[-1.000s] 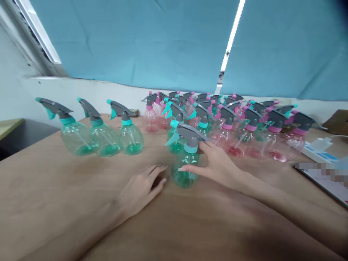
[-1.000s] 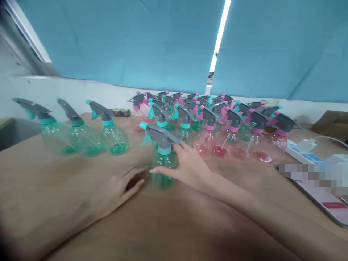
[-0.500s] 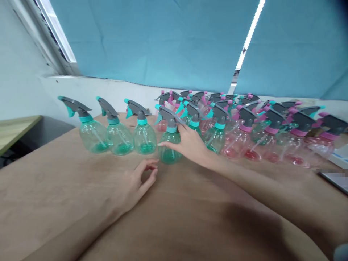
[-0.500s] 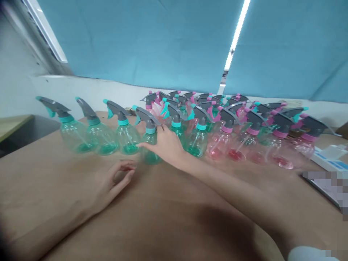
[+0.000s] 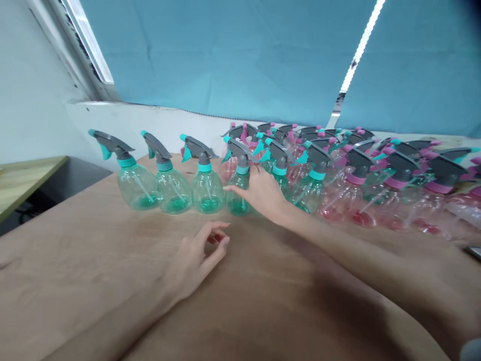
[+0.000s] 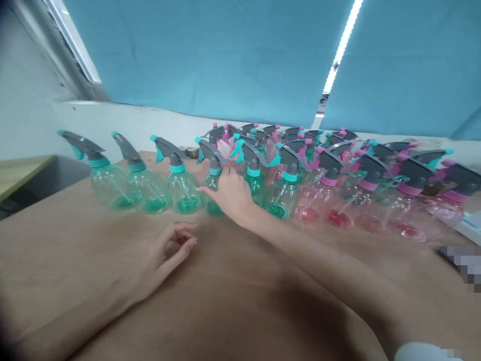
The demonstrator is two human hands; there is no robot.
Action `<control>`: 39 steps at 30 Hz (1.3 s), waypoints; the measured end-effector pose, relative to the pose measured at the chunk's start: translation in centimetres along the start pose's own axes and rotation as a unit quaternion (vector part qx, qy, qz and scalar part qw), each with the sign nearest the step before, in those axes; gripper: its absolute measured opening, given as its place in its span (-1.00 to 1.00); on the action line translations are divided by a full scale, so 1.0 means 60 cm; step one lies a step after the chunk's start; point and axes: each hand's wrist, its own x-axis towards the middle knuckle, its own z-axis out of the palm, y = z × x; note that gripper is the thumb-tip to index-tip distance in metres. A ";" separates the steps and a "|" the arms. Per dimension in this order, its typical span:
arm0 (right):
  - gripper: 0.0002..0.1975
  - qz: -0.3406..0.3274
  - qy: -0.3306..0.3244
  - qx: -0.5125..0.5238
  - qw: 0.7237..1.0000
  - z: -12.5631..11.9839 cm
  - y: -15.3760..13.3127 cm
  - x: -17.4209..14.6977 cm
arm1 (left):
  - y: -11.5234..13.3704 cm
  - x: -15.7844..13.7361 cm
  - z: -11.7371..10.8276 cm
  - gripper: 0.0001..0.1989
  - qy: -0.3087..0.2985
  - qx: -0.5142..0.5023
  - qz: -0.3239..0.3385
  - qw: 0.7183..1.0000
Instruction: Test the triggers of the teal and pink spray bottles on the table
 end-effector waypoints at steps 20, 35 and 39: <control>-0.49 -0.031 -0.004 0.062 0.998 -0.064 0.018 -0.045 | -0.003 0.005 -0.001 -0.77 -0.004 -0.020 -0.028 0.999; -0.37 0.099 -0.007 0.018 0.995 -0.095 0.121 -0.064 | -0.001 0.004 0.001 -0.76 0.014 0.030 -0.008 0.999; -0.35 0.117 -0.046 0.017 0.992 -0.083 0.110 -0.043 | -0.003 0.004 0.001 -0.75 0.018 0.052 -0.006 0.998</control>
